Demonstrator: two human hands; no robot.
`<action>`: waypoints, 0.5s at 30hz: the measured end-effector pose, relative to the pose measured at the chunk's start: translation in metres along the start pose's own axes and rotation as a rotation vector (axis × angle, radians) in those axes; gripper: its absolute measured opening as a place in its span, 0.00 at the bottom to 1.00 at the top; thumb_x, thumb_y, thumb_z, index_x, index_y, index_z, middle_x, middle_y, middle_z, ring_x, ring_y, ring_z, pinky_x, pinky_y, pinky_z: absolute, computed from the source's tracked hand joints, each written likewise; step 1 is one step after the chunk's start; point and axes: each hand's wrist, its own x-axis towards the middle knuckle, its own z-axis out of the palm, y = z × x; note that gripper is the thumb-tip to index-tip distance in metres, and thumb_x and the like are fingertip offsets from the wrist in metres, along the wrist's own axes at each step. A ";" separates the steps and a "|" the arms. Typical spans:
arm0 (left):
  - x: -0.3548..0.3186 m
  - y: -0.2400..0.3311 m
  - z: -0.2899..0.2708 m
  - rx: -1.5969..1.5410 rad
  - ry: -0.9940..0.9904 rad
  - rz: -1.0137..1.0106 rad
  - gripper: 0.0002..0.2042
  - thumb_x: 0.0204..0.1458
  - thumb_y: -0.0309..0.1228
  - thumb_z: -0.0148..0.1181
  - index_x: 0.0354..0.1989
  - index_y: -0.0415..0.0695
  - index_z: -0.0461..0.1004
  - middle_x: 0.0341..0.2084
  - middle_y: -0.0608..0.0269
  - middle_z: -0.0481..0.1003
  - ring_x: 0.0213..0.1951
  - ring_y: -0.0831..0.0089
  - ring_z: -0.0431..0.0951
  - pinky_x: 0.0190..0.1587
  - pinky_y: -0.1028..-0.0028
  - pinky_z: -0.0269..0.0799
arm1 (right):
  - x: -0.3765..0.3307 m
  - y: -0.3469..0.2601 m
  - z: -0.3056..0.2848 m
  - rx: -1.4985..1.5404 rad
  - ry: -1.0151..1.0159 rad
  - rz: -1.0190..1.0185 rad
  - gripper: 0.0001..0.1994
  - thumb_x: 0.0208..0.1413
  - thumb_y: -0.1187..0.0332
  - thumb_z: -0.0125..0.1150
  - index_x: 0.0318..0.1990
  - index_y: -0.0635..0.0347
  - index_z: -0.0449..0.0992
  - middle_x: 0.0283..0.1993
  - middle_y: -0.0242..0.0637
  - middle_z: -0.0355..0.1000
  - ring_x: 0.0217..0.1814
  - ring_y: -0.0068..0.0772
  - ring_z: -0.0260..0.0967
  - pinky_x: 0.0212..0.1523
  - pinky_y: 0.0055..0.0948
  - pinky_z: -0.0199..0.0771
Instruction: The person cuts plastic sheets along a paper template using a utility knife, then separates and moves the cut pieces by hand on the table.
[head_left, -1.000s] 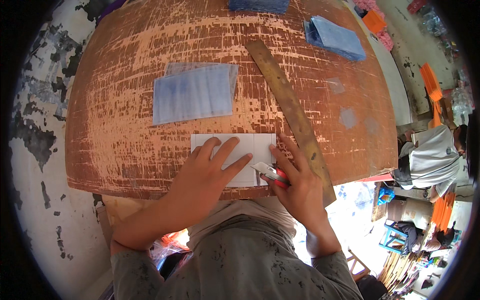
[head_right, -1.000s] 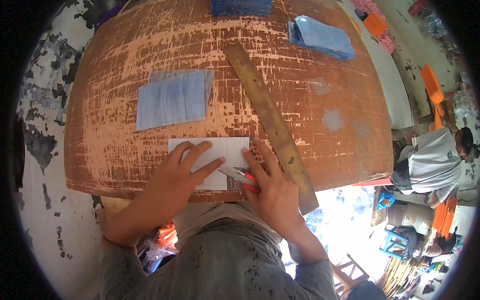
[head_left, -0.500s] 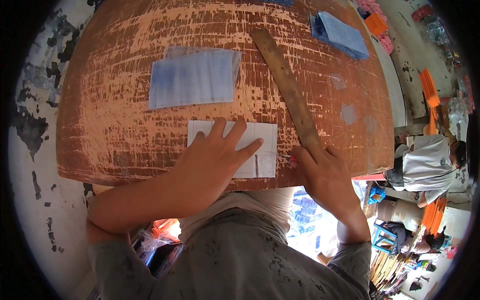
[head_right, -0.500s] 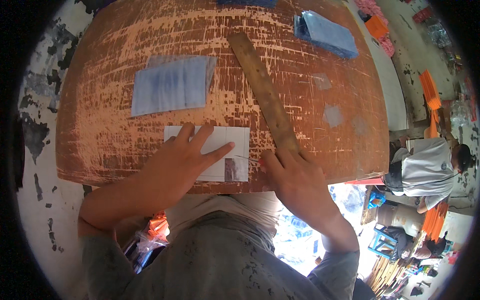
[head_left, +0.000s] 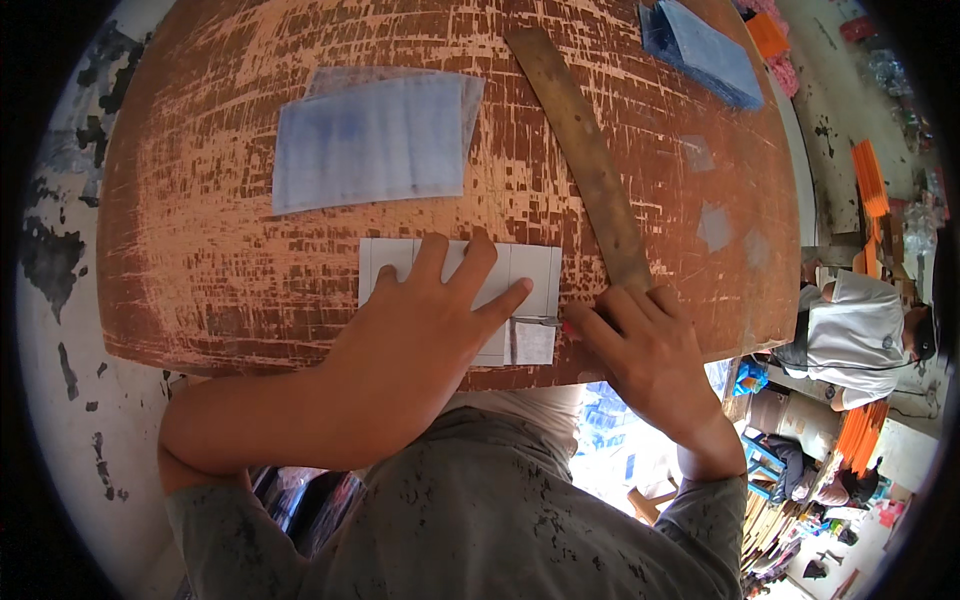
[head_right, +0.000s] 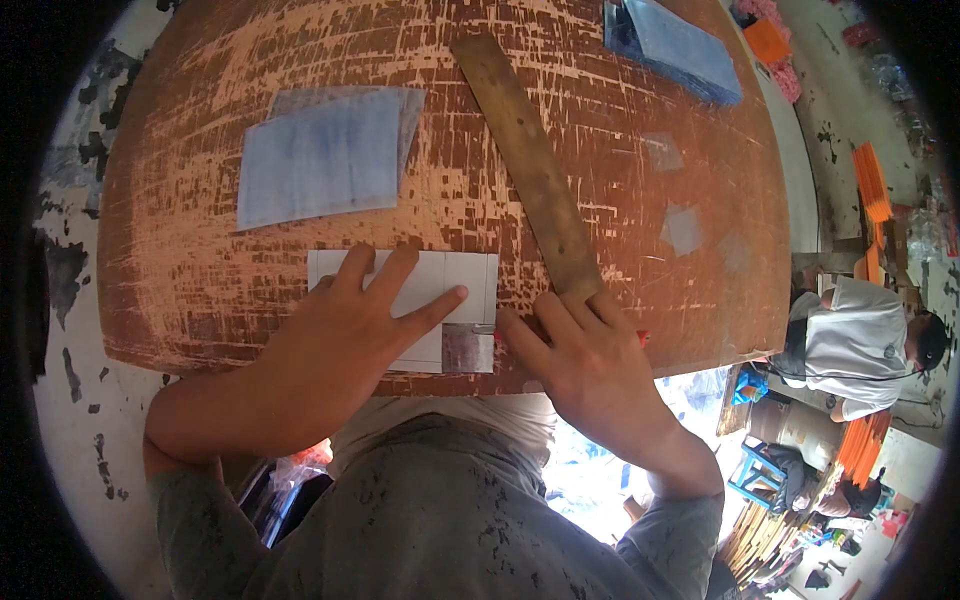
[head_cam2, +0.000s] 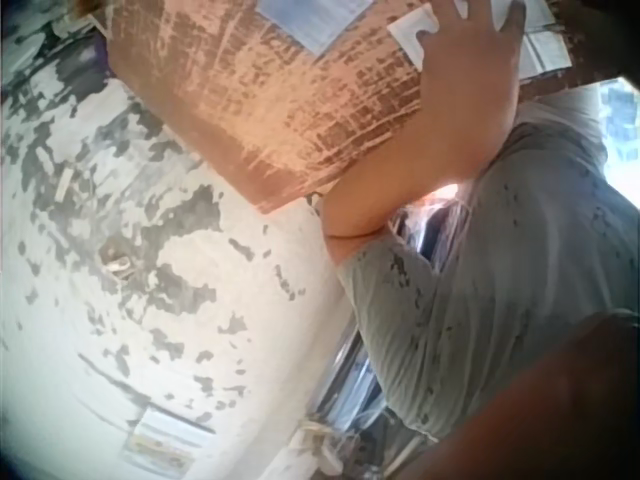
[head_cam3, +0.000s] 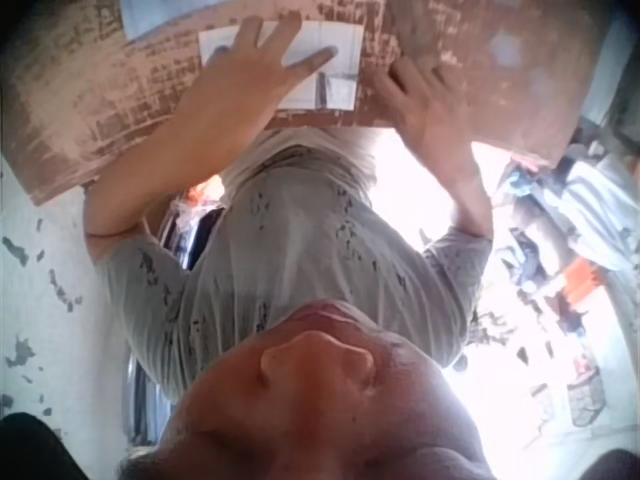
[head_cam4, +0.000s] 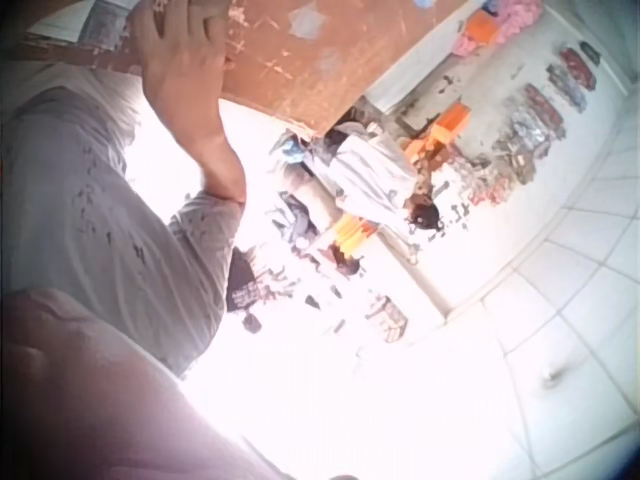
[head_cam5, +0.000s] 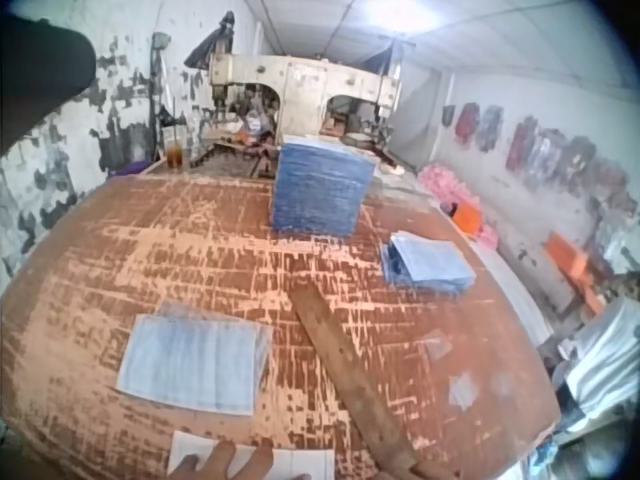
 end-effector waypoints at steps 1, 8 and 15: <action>0.000 0.000 -0.001 -0.006 -0.001 -0.004 0.42 0.57 0.15 0.60 0.84 0.51 0.66 0.77 0.35 0.60 0.69 0.35 0.68 0.63 0.48 0.84 | 0.000 0.001 0.001 0.005 -0.006 0.006 0.17 0.59 0.70 0.73 0.56 0.51 0.82 0.42 0.33 0.72 0.46 0.38 0.78 0.51 0.41 0.71; 0.001 0.001 -0.001 -0.002 -0.012 -0.001 0.40 0.60 0.16 0.59 0.84 0.51 0.67 0.76 0.35 0.61 0.70 0.35 0.68 0.59 0.49 0.87 | 0.001 -0.001 0.003 0.000 -0.011 0.020 0.16 0.60 0.69 0.73 0.56 0.51 0.82 0.42 0.33 0.72 0.46 0.39 0.77 0.50 0.42 0.71; 0.001 0.002 -0.002 0.020 -0.012 -0.003 0.41 0.59 0.15 0.60 0.84 0.52 0.67 0.77 0.35 0.61 0.70 0.35 0.69 0.62 0.50 0.87 | 0.003 -0.005 -0.006 -0.024 -0.044 0.013 0.17 0.61 0.68 0.73 0.58 0.52 0.81 0.41 0.33 0.72 0.45 0.38 0.78 0.50 0.41 0.71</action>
